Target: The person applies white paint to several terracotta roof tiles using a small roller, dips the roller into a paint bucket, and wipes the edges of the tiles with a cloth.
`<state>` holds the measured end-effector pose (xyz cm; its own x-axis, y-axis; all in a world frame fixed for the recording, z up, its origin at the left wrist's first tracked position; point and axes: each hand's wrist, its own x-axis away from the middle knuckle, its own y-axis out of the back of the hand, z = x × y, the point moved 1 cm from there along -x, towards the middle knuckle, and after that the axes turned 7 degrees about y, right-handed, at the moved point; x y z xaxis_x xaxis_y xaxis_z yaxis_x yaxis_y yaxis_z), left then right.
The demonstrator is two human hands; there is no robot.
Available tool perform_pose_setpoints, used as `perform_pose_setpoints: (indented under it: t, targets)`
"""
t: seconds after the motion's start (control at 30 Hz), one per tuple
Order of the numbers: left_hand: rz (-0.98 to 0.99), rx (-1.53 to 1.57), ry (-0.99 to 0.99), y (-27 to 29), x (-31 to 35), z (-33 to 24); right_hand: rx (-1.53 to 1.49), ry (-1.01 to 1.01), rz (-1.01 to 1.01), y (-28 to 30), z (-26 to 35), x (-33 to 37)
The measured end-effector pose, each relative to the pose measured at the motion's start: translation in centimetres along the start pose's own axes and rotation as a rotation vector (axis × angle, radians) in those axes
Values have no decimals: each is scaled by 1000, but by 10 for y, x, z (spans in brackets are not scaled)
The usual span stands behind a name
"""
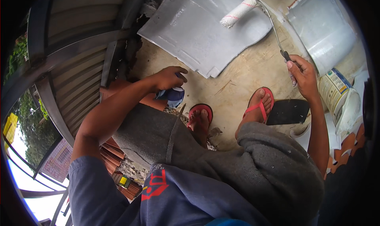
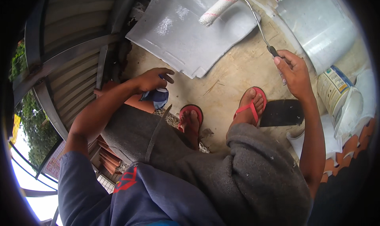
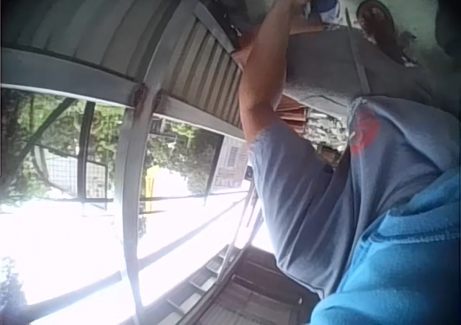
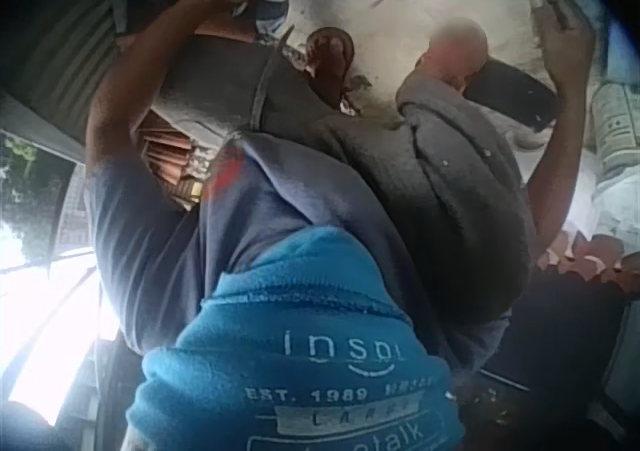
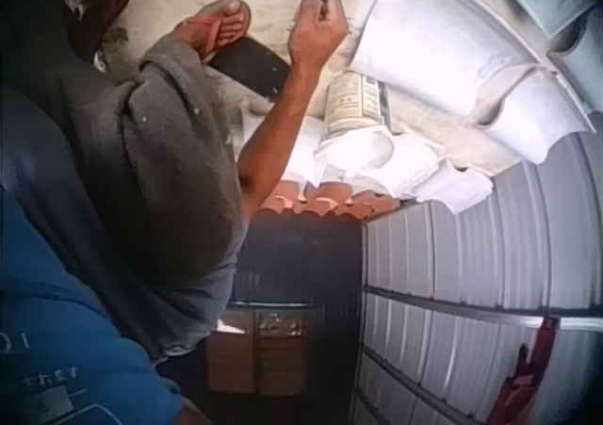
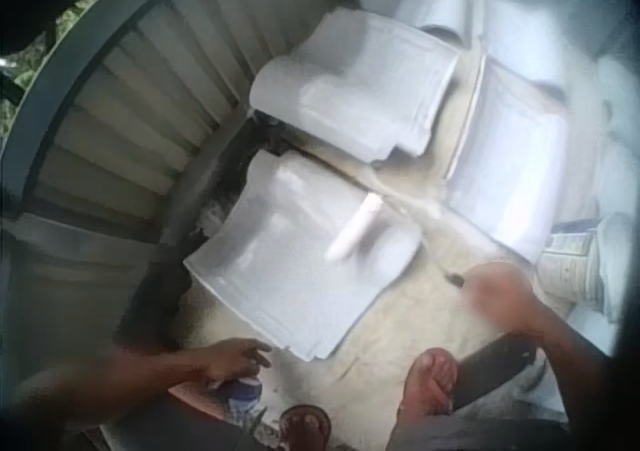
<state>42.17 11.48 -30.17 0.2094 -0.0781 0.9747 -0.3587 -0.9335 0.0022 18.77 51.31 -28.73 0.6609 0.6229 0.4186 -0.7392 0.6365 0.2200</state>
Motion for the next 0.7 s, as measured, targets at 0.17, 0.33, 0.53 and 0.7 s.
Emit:
perform_pose_setpoints:
  t: [0.17,0.33,0.53,0.7]
  targets:
    - [75,457,33,-23,0,-25,-105,-53,-73,-9,-34,53]
    - [4,663,74,-34,2,-32,47,-23,-114,4,-71,102]
    - [-136,760,91,-34,15,-30,242,89,-209,7,-92,138]
    - [-20,924,171,-31,23,-36,280,180,-357,3,-102,151]
